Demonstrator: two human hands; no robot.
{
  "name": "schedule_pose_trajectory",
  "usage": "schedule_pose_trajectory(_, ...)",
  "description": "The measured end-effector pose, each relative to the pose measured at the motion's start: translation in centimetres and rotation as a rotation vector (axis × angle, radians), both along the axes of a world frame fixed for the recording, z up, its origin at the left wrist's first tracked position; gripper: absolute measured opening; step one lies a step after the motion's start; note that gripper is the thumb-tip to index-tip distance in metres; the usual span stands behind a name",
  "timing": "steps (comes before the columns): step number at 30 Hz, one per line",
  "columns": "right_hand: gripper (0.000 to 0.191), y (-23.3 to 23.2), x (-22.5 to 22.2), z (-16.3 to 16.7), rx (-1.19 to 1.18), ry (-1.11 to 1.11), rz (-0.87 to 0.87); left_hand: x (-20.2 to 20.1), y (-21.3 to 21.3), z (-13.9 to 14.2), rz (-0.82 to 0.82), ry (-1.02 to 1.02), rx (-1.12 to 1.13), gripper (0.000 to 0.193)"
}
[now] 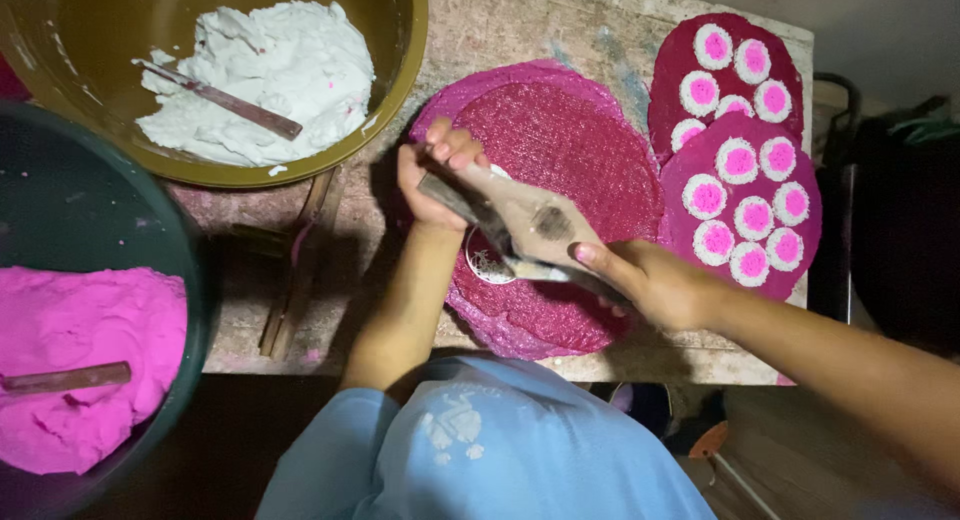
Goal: The person loads white paste into a handheld metal extruder tool and squeezes it to form white ring shapes on large pink circular boards, working one ring at a time. They periodically scrape excess paste from the tool, reposition the boards, and stack finished boards with completed ring patterns aside.
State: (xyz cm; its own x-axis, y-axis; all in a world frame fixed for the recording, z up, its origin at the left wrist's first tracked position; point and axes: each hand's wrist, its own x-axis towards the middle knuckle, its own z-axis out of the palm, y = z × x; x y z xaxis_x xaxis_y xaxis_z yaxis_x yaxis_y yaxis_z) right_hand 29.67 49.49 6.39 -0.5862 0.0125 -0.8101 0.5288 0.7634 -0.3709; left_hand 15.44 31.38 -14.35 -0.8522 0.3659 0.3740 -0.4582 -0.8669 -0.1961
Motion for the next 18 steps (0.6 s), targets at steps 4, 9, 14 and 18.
schedule_pose_trajectory(4, 0.080, 0.0, -0.2, 0.0, 0.073, 0.152, 0.030, -2.0, 1.2, 1.0, -0.031, 0.047, 0.015, 0.028)
schedule_pose_trajectory(9, 0.070, -1.3, -0.3, -1.4, -0.002, 0.297, 0.002, -4.3, -0.5, 2.0, -0.058, 0.172, 0.004, 0.025)
schedule_pose_trajectory(14, 0.071, -2.4, -0.2, -2.7, -0.147, 0.297, -0.002, -4.1, -3.4, 2.1, -0.057, 0.152, -0.074, 0.021)
schedule_pose_trajectory(18, 0.077, -2.1, 0.5, -2.4, -0.112, 0.157, -0.020, -2.0, -3.3, 1.2, -0.059, 0.055, -0.104, 0.022)
